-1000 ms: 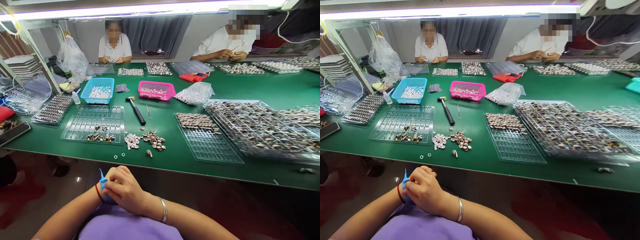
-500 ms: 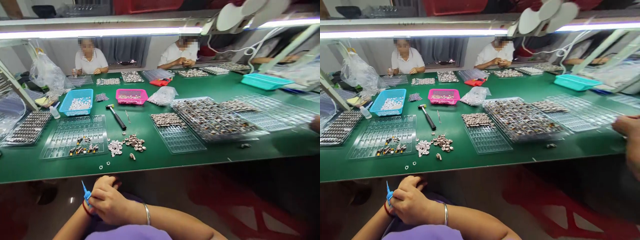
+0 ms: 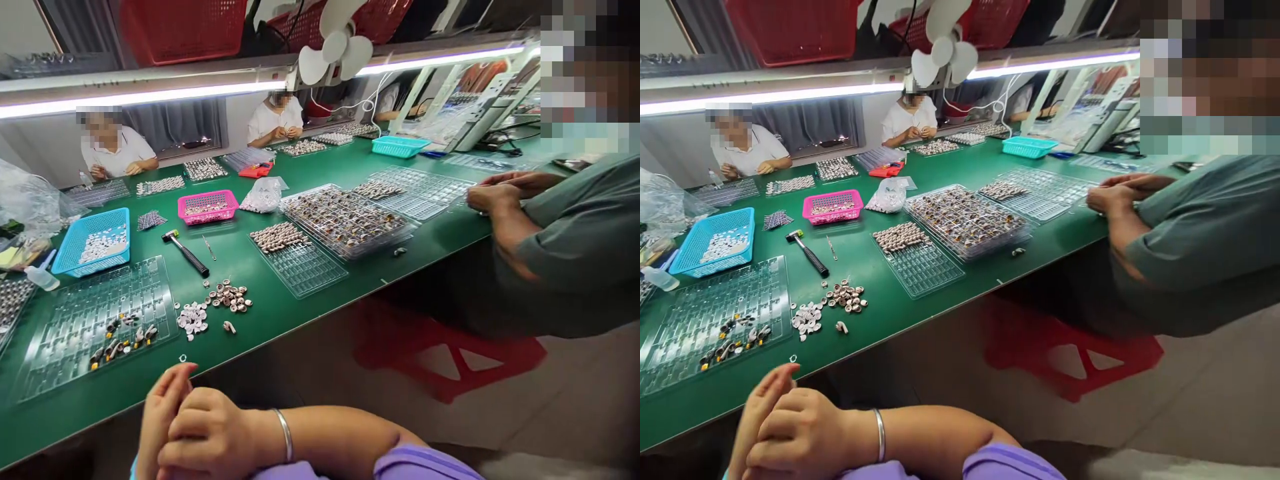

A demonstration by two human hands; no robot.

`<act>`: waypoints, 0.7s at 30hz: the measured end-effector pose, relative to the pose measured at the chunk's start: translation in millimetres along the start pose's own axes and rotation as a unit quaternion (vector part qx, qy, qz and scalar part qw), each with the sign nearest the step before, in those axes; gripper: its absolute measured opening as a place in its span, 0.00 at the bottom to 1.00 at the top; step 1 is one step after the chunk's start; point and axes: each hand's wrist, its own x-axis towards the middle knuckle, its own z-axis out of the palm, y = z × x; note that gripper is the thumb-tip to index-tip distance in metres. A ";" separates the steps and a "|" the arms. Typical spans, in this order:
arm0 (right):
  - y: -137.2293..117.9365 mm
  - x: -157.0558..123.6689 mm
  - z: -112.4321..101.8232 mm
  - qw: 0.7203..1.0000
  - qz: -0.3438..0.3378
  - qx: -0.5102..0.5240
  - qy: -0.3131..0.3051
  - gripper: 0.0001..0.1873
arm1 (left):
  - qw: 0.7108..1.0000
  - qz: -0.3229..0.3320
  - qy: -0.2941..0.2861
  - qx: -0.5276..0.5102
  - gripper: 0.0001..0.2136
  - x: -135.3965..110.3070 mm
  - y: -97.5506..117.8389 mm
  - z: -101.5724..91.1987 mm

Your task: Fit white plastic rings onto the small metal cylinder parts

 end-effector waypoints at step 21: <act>-15.5 16.7 -3.3 0.904 0.184 0.382 -0.056 0.10 | 0.963 0.178 0.187 -0.074 0.07 46.9 23.1 -2.6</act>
